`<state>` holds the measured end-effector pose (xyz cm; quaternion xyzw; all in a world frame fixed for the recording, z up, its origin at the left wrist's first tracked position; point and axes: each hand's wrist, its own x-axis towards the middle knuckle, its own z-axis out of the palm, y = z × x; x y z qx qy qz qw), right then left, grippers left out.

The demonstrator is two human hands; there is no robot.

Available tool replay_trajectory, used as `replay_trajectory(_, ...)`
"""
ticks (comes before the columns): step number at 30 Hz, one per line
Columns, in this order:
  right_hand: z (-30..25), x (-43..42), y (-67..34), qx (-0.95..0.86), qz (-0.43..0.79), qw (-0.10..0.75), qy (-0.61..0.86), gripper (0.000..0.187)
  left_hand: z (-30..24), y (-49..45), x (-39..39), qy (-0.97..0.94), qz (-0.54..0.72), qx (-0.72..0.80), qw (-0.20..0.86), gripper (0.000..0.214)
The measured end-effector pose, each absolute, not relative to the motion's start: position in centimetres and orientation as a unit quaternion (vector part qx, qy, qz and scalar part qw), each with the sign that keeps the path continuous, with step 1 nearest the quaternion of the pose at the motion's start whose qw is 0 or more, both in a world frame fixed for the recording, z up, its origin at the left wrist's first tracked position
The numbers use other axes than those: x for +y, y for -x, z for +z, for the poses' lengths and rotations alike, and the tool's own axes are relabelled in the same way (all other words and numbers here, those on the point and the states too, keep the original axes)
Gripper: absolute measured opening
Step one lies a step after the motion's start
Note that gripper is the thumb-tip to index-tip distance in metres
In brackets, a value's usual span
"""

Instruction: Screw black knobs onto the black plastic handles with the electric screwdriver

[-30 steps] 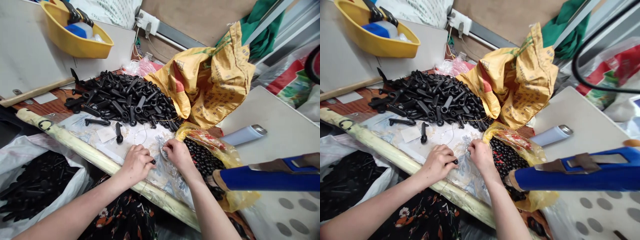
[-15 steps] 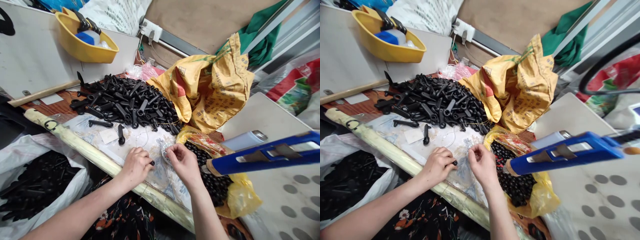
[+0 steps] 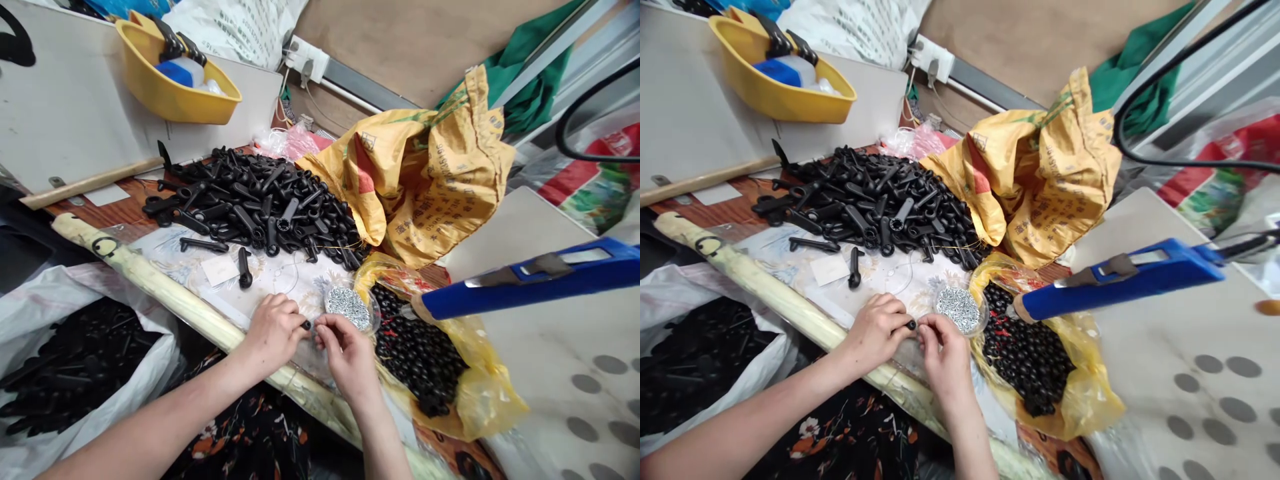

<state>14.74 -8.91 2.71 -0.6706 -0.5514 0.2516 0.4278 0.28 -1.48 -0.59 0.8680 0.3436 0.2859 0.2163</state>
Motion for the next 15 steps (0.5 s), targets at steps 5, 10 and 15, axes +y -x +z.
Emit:
replay_trajectory(5,4.2,-8.3,-15.1,-0.649,0.168,0.33,0.664,0.017,-0.7,-0.4,-1.5,-0.867,0.284,0.346,0.218,0.015)
replay_trajectory(10,5.5,-7.6,-14.9,-0.693,0.127,0.201,0.681,0.018,-0.5,-0.3,-1.4,-0.867,0.277,0.348,0.225,0.012)
replay_trajectory(15,7.3,-6.6,-13.7,-0.741,0.053,0.024,0.669,0.03,-0.4,-0.4,-1.4,-0.866,0.274,0.347,0.233,0.012)
